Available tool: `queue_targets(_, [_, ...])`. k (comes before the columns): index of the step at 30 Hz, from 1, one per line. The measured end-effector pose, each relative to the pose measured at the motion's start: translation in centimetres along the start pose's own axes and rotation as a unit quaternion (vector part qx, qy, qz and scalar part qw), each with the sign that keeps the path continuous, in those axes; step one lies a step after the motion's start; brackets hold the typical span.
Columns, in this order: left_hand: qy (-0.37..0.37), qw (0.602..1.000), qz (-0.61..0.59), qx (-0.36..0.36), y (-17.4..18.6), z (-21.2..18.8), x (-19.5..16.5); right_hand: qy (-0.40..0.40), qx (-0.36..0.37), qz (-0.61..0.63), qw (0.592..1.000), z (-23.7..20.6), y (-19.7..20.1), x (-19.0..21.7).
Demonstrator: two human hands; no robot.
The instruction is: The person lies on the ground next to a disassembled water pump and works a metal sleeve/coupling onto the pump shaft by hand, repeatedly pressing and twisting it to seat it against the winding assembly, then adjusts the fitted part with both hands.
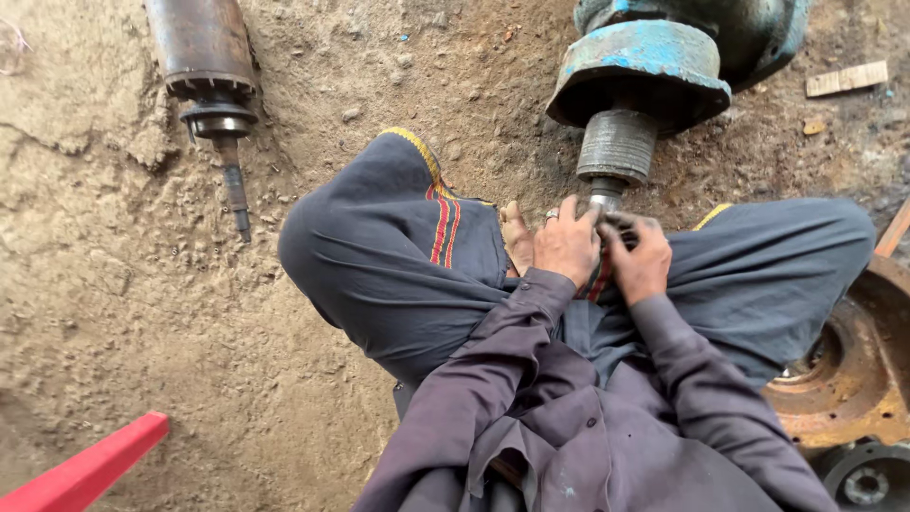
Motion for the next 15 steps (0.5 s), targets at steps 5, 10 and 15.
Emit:
queue_targets(5, [0.004, 1.0, -0.014, -0.02, 0.2, -0.9, -0.9, -0.116, -0.027, 0.226, 0.967, 1.6, -2.0, -3.7])
queue_targets(10, [0.263, 0.945, -0.195, -0.002, -2.4, 0.8, 4.7, -0.2, -0.013, 0.358, 0.912, 1.6, -4.5, -5.8])
queue_targets(15, [0.392, 0.851, -0.345, 0.061, -6.9, 0.8, 8.3, -0.223, -0.039, 0.363, 0.904, 2.3, -5.9, -5.4])
Point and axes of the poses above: each hand's wrist, its own z-axis towards the middle knuckle, its own y-axis out of the back of the hand, x = y × z, the point moved 8 cm from there along z, towards the middle knuckle, and after that the axes turned 6 degrees about -x, right-handed, at the moved point
